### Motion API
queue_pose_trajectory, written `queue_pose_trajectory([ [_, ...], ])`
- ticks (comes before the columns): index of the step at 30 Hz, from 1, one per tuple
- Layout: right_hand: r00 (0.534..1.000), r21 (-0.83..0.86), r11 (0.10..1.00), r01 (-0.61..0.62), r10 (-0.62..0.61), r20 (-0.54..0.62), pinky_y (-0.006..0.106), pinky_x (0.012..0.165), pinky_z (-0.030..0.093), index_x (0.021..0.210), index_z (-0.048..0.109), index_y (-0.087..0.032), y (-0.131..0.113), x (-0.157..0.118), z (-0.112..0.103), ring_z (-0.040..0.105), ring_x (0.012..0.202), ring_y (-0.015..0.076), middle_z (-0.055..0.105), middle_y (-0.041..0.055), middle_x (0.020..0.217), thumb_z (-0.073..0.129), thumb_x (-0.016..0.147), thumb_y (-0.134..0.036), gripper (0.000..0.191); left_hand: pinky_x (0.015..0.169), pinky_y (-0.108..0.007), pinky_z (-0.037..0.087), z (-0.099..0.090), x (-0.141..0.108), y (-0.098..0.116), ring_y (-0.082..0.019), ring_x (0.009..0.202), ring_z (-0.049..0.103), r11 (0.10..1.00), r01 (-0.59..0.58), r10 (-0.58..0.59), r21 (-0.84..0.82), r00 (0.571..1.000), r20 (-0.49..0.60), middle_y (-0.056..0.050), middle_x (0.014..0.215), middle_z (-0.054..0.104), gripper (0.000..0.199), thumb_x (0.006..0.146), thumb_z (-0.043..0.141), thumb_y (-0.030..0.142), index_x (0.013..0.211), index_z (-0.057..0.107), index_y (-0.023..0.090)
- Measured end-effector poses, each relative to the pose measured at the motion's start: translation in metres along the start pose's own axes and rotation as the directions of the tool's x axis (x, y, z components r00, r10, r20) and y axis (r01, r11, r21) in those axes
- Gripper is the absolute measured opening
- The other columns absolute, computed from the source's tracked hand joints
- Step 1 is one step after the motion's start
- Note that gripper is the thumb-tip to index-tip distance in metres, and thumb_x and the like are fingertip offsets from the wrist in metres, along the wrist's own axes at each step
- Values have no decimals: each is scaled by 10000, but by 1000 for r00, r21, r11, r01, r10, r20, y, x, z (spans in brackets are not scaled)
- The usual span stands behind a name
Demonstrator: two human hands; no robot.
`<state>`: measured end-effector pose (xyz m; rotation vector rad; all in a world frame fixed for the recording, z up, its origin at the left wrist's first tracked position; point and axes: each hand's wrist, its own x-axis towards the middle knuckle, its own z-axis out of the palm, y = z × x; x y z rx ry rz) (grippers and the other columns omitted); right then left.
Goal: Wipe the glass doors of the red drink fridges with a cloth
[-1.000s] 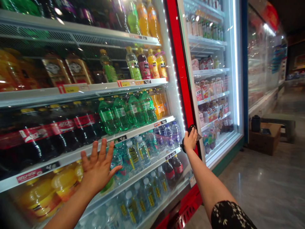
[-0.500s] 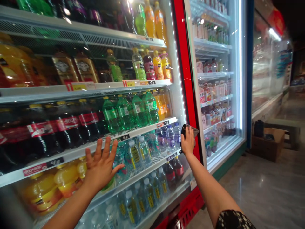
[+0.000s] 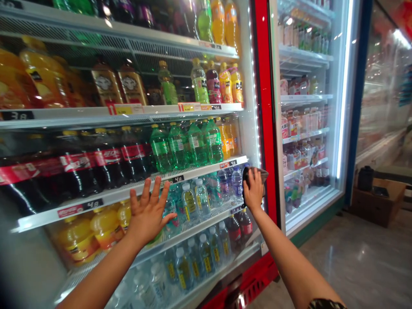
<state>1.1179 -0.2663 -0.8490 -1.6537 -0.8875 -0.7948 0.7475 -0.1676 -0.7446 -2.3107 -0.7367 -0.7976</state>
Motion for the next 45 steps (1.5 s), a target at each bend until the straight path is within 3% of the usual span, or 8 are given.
queue_pose_trajectory([
  [6,987,35,988,151,-153,58,685,1156,253,1576,319,-285,-55,17,9,141,1552,340,234,104,1671,370,1002,-401,588,1178,-641,-181,0,0,1,-311,1523,-186,1000,5,-5,-24,1000,3,-99,1669,-65,1154,803,750,503,1595,-52,256],
  [11,763,157,799,580,-601,237,586,1174,317,1417,557,-356,-38,-37,-8,352,1484,291,481,50,1547,456,977,-254,464,1180,-631,-183,-2,-1,3,-304,1518,-200,1000,12,-12,-1,1000,27,-108,1670,-42,1136,795,762,502,1603,6,243],
  [20,942,177,925,336,-329,-71,534,1146,388,1410,556,-309,-88,4,12,414,1434,296,400,85,1574,464,980,-311,439,1178,-630,-192,-5,-2,7,-332,1525,-176,1000,19,-20,20,998,66,-114,1673,-56,1165,790,753,535,1602,-26,233],
  [26,658,176,725,666,-682,320,617,1220,162,1390,563,-441,-90,-56,0,410,1446,282,491,4,1542,588,944,-369,452,1179,-609,-212,-8,-2,10,-313,1525,-202,1000,23,-23,5,996,85,-114,1680,-61,1174,793,766,507,1607,-30,221],
  [33,993,-30,993,112,-110,48,653,1170,247,1597,266,-274,-91,-10,9,161,1545,345,194,102,1682,380,1003,-375,613,1179,-603,-219,-6,-3,10,-305,1526,-217,1000,10,-9,-15,997,80,-99,1686,-84,1199,796,763,502,1604,-76,221],
  [37,959,-56,958,280,-276,67,669,1180,176,1577,314,-314,-138,-28,23,172,1544,337,250,99,1666,431,999,-386,594,1170,-596,-239,-7,-4,11,-293,1521,-236,1000,5,-4,-21,997,73,-113,1693,-45,1192,787,776,501,1613,-33,213],
  [42,686,16,708,706,-690,231,563,1219,182,1477,473,-401,-106,-73,11,384,1464,276,496,51,1540,557,962,-309,530,1181,-584,-230,-7,-5,12,-274,1503,-278,1000,18,-18,3,998,68,-112,1697,-14,1228,739,815,514,1619,10,217],
  [45,799,-3,804,595,-591,109,567,1187,266,1540,382,-367,-91,-55,10,358,1478,308,435,79,1582,549,957,-280,612,1197,-582,-205,-6,-5,11,-271,1505,-271,1000,22,-23,16,998,63,-96,1699,-7,1217,740,810,519,1620,22,228],
])
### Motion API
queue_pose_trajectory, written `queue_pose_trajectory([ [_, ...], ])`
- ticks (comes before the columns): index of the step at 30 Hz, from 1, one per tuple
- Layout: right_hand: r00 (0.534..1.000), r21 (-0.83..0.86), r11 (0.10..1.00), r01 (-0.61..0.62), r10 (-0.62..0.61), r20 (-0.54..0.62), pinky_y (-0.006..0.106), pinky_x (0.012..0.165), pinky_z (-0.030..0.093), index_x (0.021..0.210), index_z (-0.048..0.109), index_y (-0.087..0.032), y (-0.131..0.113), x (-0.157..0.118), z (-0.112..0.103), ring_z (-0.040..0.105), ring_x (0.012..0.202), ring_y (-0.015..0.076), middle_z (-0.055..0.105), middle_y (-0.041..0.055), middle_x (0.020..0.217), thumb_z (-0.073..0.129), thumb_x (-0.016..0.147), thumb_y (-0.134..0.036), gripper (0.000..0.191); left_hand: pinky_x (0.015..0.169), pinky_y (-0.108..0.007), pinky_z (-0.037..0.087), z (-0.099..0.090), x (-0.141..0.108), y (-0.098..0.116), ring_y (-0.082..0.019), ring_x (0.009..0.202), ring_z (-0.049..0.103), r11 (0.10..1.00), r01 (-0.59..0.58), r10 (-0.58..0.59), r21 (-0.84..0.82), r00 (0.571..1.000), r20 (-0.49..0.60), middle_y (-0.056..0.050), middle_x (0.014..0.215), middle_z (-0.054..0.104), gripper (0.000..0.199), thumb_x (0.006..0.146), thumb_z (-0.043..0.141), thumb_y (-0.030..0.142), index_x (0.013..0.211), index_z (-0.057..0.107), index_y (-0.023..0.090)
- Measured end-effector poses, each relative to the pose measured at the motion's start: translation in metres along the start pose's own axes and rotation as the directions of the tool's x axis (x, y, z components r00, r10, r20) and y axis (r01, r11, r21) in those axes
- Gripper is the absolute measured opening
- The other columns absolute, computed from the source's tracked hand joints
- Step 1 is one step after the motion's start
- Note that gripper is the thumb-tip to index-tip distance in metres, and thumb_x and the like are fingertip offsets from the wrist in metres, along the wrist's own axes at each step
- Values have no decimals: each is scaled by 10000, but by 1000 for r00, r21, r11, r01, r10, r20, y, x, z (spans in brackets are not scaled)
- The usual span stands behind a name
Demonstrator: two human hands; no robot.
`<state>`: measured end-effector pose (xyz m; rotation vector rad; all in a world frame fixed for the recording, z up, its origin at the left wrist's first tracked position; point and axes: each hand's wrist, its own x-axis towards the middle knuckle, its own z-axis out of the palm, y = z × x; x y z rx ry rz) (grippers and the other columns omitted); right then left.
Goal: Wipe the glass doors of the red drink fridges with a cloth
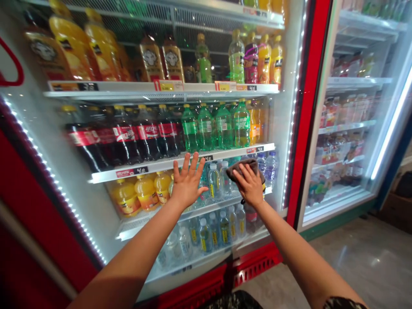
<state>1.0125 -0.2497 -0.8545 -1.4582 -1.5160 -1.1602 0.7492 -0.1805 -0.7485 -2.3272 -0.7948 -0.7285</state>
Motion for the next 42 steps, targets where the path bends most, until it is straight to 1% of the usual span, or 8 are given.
queue_pose_trajectory([
  [5,955,-4,969,-247,243,-168,658,1146,273,1603,214,-354,-26,58,12,227,1527,362,246,98,1669,482,973,-285,688,1202,-595,-185,0,0,1,-275,1509,-252,1000,-5,5,-5,1000,7,-100,1697,-8,1206,759,788,538,1620,5,222],
  [13,970,-10,982,189,-185,159,547,1207,233,1551,352,-378,-18,21,-21,352,1482,279,409,40,1601,566,951,-297,642,1240,-540,-121,-19,-11,-22,-278,1520,-211,989,-150,150,-8,987,58,-116,1691,-50,1263,718,838,425,1617,-15,184],
  [20,981,-35,983,-183,180,-65,691,1133,273,1597,262,-296,-48,80,-7,179,1537,376,227,121,1671,489,978,-322,660,1225,-601,-119,-29,-59,-56,-323,1530,-175,998,-50,48,37,997,63,-118,1696,-11,1298,665,884,424,1621,29,227],
  [27,920,49,929,368,-371,128,523,1234,181,1513,418,-394,-51,50,-16,350,1483,245,463,9,1568,570,961,-309,579,1212,-626,-123,-15,-69,-64,-299,1509,-221,997,-19,11,72,994,111,-108,1688,57,1368,609,923,409,1616,14,237],
  [31,977,8,978,210,-210,-28,559,1220,185,1536,391,-355,-36,72,-15,347,1485,272,458,49,1569,568,963,-334,601,1212,-624,-117,-12,-68,-67,-293,1511,-209,998,-22,15,56,992,125,-103,1684,62,1314,640,906,417,1617,45,243],
  [35,989,5,1000,23,-22,-144,615,1203,162,1549,380,-314,-87,96,1,271,1517,319,387,96,1607,549,969,-365,606,1227,-609,-91,-13,-69,-66,-288,1524,-176,999,-18,12,50,994,107,-91,1685,71,1287,654,899,415,1617,62,250],
  [38,977,31,977,212,-211,-34,573,1234,93,1537,402,-326,-108,76,3,319,1498,291,425,70,1588,553,969,-349,588,1233,-612,-69,-17,-70,-64,-290,1527,-171,998,-21,15,59,994,106,-94,1686,61,1306,639,906,421,1617,57,250],
  [42,839,114,840,530,-539,79,461,1267,56,1496,447,-380,-72,42,-10,453,1408,194,544,-25,1502,522,987,-285,523,1235,-607,-66,-20,-70,-63,-284,1523,-187,998,-16,6,65,990,142,-94,1685,50,1303,652,898,430,1617,40,248],
])
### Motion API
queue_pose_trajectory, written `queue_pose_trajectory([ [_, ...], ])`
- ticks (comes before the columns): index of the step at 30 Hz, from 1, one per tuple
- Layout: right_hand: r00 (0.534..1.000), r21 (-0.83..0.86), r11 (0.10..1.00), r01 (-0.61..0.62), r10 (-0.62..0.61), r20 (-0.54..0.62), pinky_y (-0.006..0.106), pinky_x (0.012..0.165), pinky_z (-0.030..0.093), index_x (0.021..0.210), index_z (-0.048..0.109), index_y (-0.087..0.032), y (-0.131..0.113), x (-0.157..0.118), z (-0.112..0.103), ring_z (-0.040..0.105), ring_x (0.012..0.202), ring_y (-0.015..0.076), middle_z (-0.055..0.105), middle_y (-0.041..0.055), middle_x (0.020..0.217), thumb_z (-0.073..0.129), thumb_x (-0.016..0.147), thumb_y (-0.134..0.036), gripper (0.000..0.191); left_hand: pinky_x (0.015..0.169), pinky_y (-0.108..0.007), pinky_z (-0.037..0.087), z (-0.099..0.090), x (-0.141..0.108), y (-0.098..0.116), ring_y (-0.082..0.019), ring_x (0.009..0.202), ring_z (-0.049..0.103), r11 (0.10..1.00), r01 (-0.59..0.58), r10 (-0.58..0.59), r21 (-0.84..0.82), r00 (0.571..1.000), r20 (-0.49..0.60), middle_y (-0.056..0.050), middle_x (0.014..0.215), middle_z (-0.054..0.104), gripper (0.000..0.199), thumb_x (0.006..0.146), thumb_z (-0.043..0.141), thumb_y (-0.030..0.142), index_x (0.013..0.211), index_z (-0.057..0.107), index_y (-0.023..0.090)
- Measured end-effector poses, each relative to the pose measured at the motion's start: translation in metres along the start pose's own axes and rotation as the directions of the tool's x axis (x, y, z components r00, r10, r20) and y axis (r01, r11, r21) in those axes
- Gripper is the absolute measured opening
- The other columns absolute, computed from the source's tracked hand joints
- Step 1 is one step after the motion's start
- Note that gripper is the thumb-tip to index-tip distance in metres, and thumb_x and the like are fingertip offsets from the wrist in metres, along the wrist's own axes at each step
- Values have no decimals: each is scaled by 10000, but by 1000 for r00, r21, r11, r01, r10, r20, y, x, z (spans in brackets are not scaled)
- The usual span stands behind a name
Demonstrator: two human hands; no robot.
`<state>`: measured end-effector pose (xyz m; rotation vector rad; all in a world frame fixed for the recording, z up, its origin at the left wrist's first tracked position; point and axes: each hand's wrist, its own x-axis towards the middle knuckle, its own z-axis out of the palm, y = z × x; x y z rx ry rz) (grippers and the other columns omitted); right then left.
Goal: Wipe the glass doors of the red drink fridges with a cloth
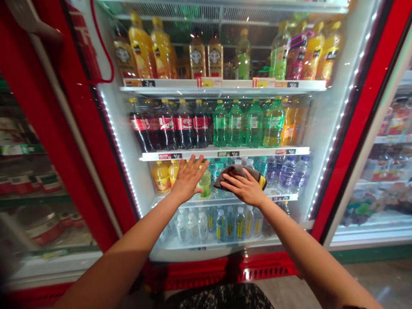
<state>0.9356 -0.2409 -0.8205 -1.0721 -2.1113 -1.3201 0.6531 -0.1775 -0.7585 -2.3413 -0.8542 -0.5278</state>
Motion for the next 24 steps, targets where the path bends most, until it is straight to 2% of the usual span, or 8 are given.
queue_pose_trajectory([
  [4,945,-37,953,-302,294,-145,587,1237,103,1512,431,-365,24,5,-4,422,1439,282,517,43,1524,582,953,-321,581,1243,-582,-68,2,0,-1,-267,1520,-193,1000,8,-8,-10,999,31,-77,1686,50,1290,663,891,436,1616,42,254],
  [7,872,12,892,-452,445,-205,655,1205,131,1547,374,-362,8,40,5,321,1494,334,409,71,1597,573,944,-322,636,1242,-587,-76,3,0,0,-270,1524,-187,1000,7,-7,-10,1000,10,-77,1687,49,1298,657,894,433,1616,36,259],
  [9,877,39,892,-451,451,-167,658,1206,128,1552,366,-357,-11,52,10,293,1506,338,380,71,1612,564,945,-311,640,1239,-598,-76,1,0,2,-280,1530,-174,1000,10,-10,-7,1000,-3,-84,1686,49,1301,652,898,423,1617,41,256],
  [12,955,60,954,-293,294,-21,601,1233,125,1524,414,-374,-22,37,6,354,1480,291,426,32,1588,539,958,-246,594,1245,-600,-50,-4,-2,2,-293,1542,-138,1000,2,-2,-8,1000,-7,-89,1689,51,1260,673,885,410,1618,69,238],
  [14,989,86,987,-133,126,81,539,1248,150,1500,443,-395,-12,17,-4,417,1443,242,459,-12,1566,510,967,-194,573,1254,-584,-21,-6,-10,-1,-289,1551,-108,1000,-28,28,-9,1000,-11,-97,1690,57,1209,704,862,390,1617,88,217],
  [16,992,91,992,-84,74,102,507,1244,190,1484,466,-387,8,4,-15,443,1423,222,480,-22,1551,488,972,-160,560,1264,-563,3,-6,-24,-8,-280,1557,-78,998,-60,60,-5,998,-17,-103,1690,76,1160,727,843,352,1614,112,204],
  [20,956,75,956,-283,288,-54,568,1201,259,1467,500,-329,23,31,-17,376,1472,273,460,42,1566,476,978,-157,519,1266,-570,39,5,-67,-22,-301,1557,-30,1000,1,-1,2,1000,-31,-111,1685,133,1096,741,832,354,1608,174,233],
  [24,918,76,922,-380,386,-93,628,1193,228,1519,432,-321,-14,69,0,328,1495,314,387,71,1607,474,973,-166,569,1255,-599,41,21,-101,-29,-325,1548,-22,994,113,-113,10,993,-23,-143,1672,178,1071,758,812,434,1608,191,232],
])
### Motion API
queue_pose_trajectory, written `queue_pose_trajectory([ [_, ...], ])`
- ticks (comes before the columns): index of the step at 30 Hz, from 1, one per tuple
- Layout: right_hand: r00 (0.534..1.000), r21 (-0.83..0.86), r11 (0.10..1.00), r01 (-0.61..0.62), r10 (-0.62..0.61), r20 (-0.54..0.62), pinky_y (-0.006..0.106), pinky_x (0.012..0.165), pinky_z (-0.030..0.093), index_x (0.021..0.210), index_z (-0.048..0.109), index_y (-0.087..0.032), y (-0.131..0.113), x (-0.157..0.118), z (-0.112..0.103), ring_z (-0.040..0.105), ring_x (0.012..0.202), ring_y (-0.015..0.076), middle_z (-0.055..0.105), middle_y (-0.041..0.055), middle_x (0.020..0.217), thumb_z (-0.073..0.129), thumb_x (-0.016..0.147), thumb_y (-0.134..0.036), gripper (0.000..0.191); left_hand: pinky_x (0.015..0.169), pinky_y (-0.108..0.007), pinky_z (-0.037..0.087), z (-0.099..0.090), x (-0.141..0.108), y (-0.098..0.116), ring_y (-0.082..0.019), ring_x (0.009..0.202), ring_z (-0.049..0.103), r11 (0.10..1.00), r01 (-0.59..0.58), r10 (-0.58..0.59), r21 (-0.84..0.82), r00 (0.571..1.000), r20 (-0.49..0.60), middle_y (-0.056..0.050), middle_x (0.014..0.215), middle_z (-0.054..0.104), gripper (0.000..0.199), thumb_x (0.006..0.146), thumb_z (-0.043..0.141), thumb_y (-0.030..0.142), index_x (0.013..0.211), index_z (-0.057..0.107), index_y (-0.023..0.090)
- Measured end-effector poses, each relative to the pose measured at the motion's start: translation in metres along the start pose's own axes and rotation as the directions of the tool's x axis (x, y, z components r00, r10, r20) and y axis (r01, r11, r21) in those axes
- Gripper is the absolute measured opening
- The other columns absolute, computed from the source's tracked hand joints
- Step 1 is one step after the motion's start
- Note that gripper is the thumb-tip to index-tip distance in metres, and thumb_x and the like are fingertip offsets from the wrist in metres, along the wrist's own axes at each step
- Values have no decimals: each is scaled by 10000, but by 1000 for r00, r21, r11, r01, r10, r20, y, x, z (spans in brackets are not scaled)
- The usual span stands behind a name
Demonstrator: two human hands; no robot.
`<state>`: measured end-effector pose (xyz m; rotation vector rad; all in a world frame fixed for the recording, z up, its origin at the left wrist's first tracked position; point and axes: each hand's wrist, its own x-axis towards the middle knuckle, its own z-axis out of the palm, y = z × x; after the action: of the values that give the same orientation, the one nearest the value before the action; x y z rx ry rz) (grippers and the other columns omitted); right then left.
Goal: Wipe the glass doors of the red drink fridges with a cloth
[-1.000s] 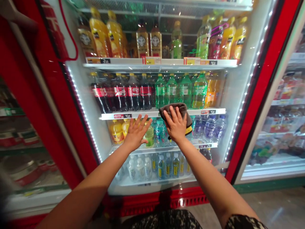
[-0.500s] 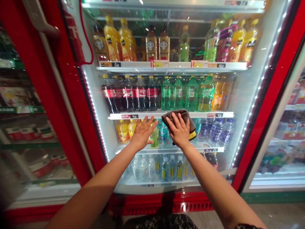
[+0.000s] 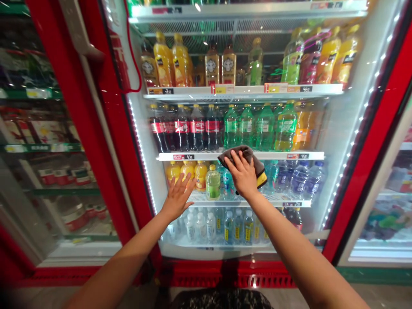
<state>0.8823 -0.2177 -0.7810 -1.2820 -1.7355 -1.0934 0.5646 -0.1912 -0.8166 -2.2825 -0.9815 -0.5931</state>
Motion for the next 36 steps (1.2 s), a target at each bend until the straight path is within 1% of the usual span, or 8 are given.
queue_pose_trajectory([
  [6,898,143,922,360,-384,216,443,1256,206,1533,359,-428,6,-37,-5,462,1409,162,454,-89,1562,396,992,-144,612,1209,-678,-15,14,-9,-7,-349,1531,-44,998,60,-61,23,996,71,-153,1662,167,1116,717,856,401,1603,189,277],
  [10,977,106,977,187,-196,85,511,1224,243,1533,386,-384,15,-8,-11,412,1450,215,460,-14,1565,421,981,-129,609,1197,-687,-20,20,-8,-8,-344,1522,-70,998,63,-65,21,993,95,-152,1660,152,1168,684,883,380,1604,169,287],
  [13,997,75,994,82,-83,3,553,1209,247,1503,448,-366,-21,29,1,350,1487,251,434,4,1582,435,985,-140,565,1199,-684,-19,23,-8,-9,-340,1523,-66,998,60,-62,19,995,80,-146,1660,146,1173,677,888,386,1602,174,287],
  [18,945,94,955,281,-292,147,497,1246,203,1525,402,-368,-74,13,17,389,1462,203,390,-31,1605,425,1022,-226,522,1207,-677,-15,23,-10,-10,-335,1524,-57,998,56,-56,11,996,75,-136,1658,140,1159,675,888,396,1598,195,292],
  [21,876,141,904,405,-427,224,420,1234,249,1540,351,-400,-60,-18,12,414,1441,141,421,-80,1584,375,1024,-174,564,1207,-683,-7,24,-9,-11,-334,1526,-49,999,52,-52,7,996,68,-137,1657,131,1176,677,890,388,1602,168,298],
  [25,963,112,961,251,-260,66,414,1171,342,1513,427,-381,-38,-7,6,462,1409,189,492,-13,1546,421,995,-146,569,1209,-689,11,26,-9,-12,-331,1533,-21,999,52,-52,-9,996,70,-127,1660,128,1191,689,881,389,1605,123,316],
  [29,993,125,986,108,-100,-68,446,1155,360,1482,492,-346,-58,31,18,473,1398,229,571,36,1475,444,986,-150,536,1214,-683,10,25,-8,-12,-327,1539,-13,998,57,-56,-22,995,80,-124,1663,154,1194,692,879,383,1608,115,320],
  [36,889,169,895,412,-436,142,548,1232,216,1508,417,-384,-43,-13,3,494,1379,201,514,-24,1525,472,988,-184,560,1217,-684,21,22,-10,-10,-339,1540,-14,998,61,-59,-16,994,91,-116,1667,138,1203,682,885,394,1608,121,315],
])
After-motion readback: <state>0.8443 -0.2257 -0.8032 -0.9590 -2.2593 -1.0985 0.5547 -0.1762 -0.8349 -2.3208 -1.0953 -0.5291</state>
